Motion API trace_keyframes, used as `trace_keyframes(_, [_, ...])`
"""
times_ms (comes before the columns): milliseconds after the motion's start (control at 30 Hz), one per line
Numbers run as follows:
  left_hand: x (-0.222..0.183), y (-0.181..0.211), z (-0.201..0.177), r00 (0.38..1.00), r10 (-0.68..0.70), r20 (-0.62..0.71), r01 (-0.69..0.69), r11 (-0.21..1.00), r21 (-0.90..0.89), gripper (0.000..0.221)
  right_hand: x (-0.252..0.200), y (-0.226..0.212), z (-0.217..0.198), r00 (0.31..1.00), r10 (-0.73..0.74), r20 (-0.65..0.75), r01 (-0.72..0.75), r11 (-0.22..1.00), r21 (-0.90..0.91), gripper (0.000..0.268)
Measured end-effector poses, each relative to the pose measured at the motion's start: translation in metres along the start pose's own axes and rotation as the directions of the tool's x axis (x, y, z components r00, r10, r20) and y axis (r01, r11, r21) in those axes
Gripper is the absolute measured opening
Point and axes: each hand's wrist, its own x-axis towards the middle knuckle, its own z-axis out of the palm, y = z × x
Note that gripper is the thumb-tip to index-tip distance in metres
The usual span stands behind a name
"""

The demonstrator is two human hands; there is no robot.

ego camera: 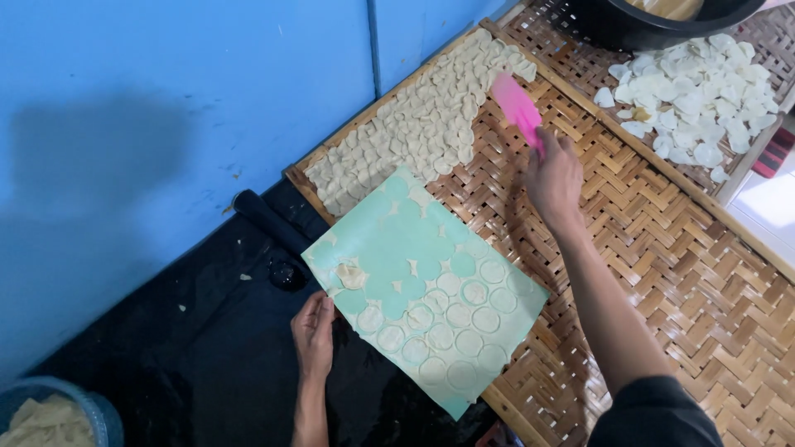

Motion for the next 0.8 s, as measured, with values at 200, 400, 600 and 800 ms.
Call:
trace_keyframes(200, [-0.006, 0.048, 0.019, 0.977, 0.135, 0.164, -0.126, 0.990, -0.063, 0.031, -0.120, -0.051, -0.064, 0.917, -0.042, 0.396, -0.078, 0.956, 0.284, 0.034])
trace_keyframes(400, [-0.003, 0.054, 0.027, 0.994, 0.079, 0.081, -0.080, 0.997, 0.010, 0.028, -0.214, -0.057, -0.075, 0.820, -0.169, 0.548, -0.104, 0.896, 0.431, 0.031])
trace_keyframes(600, [0.024, 0.040, 0.030, 0.993, 0.109, -0.036, -0.109, 0.994, 0.006, 0.032, -0.231, -0.108, -0.094, 0.852, -0.141, 0.505, -0.109, 0.895, 0.433, 0.032])
trace_keyframes(800, [0.023, 0.039, 0.031, 0.993, 0.086, -0.078, -0.082, 0.995, 0.050, 0.029, -0.232, -0.129, -0.092, 0.865, -0.151, 0.478, -0.053, 0.921, 0.386, 0.033])
